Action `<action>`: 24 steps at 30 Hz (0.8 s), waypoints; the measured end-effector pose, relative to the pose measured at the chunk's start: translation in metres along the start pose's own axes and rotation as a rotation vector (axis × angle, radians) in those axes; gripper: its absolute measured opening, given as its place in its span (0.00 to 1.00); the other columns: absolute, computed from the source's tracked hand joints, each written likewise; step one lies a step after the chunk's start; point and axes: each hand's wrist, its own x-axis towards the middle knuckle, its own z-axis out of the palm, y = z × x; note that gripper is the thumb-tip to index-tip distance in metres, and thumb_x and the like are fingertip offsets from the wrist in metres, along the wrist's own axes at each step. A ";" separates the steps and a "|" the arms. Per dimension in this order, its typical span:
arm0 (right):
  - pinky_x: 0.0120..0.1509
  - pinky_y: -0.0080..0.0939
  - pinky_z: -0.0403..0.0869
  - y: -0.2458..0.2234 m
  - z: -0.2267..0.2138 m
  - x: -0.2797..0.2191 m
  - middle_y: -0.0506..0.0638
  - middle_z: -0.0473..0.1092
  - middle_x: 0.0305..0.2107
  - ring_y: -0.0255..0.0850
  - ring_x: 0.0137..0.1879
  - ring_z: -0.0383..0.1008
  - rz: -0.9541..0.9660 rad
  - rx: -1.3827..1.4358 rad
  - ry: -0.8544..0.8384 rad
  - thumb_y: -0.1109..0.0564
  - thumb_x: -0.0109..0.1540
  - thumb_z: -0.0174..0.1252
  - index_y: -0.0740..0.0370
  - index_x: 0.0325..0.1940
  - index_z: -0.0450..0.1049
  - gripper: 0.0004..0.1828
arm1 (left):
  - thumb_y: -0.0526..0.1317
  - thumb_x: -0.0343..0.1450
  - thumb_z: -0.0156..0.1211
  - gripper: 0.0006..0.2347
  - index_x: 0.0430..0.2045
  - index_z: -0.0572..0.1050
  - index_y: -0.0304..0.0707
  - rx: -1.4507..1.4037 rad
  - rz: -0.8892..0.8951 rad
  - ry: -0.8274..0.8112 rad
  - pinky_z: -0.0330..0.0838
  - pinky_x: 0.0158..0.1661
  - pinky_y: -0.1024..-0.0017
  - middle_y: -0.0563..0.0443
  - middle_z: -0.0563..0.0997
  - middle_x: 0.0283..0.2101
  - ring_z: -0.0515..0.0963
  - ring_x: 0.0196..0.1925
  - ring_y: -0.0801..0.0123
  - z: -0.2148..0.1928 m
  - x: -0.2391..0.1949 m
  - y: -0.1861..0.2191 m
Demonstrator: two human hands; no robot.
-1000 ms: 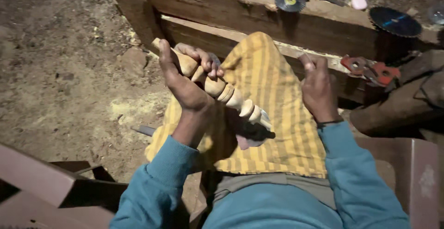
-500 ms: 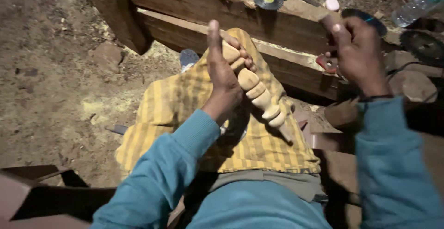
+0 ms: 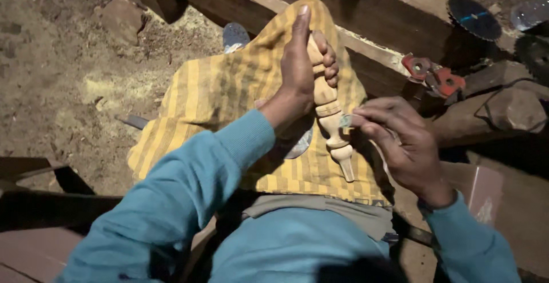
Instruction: The person sits on a plastic chair and sands a turned wooden object using a sanding disc. They hold the object in their left hand and rub the sanding disc against its surface with their right hand, rotating the object to work on different sections.
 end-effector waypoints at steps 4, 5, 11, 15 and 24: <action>0.50 0.42 0.76 0.004 0.006 0.015 0.55 0.76 0.43 0.45 0.48 0.77 -0.124 -0.190 -0.029 0.64 0.63 0.65 0.66 0.52 0.80 0.13 | 0.66 0.72 0.47 0.27 0.19 0.62 0.39 0.133 0.054 0.046 0.66 0.16 0.68 0.49 0.67 0.16 0.69 0.14 0.66 -0.001 -0.002 0.001; 0.49 0.43 0.76 0.007 0.006 0.016 0.54 0.76 0.42 0.46 0.48 0.77 -0.145 -0.239 -0.041 0.64 0.62 0.67 0.65 0.52 0.81 0.14 | 0.66 0.71 0.47 0.27 0.19 0.62 0.38 0.175 0.071 0.050 0.66 0.16 0.68 0.50 0.67 0.16 0.69 0.14 0.67 -0.002 -0.001 0.003; 0.50 0.43 0.78 0.007 0.012 -0.014 0.51 0.74 0.40 0.43 0.47 0.77 -0.110 -0.222 0.037 0.64 0.60 0.69 0.59 0.49 0.80 0.13 | 0.67 0.69 0.48 0.28 0.20 0.64 0.37 0.187 0.030 0.092 0.66 0.14 0.67 0.49 0.67 0.15 0.68 0.12 0.67 -0.001 -0.001 -0.005; 0.49 0.43 0.76 0.013 0.009 -0.002 0.55 0.75 0.42 0.46 0.47 0.77 -0.151 -0.240 0.008 0.68 0.60 0.67 0.64 0.50 0.80 0.14 | 0.68 0.70 0.49 0.28 0.22 0.63 0.38 0.208 0.058 0.064 0.64 0.15 0.68 0.51 0.66 0.16 0.67 0.13 0.69 -0.002 0.005 -0.004; 0.51 0.46 0.73 0.011 0.010 0.000 0.54 0.76 0.41 0.48 0.46 0.77 -0.155 -0.176 -0.075 0.66 0.58 0.66 0.65 0.48 0.80 0.14 | 0.66 0.70 0.51 0.27 0.19 0.62 0.39 0.219 0.036 0.050 0.64 0.15 0.69 0.52 0.65 0.15 0.67 0.13 0.68 -0.002 -0.001 0.002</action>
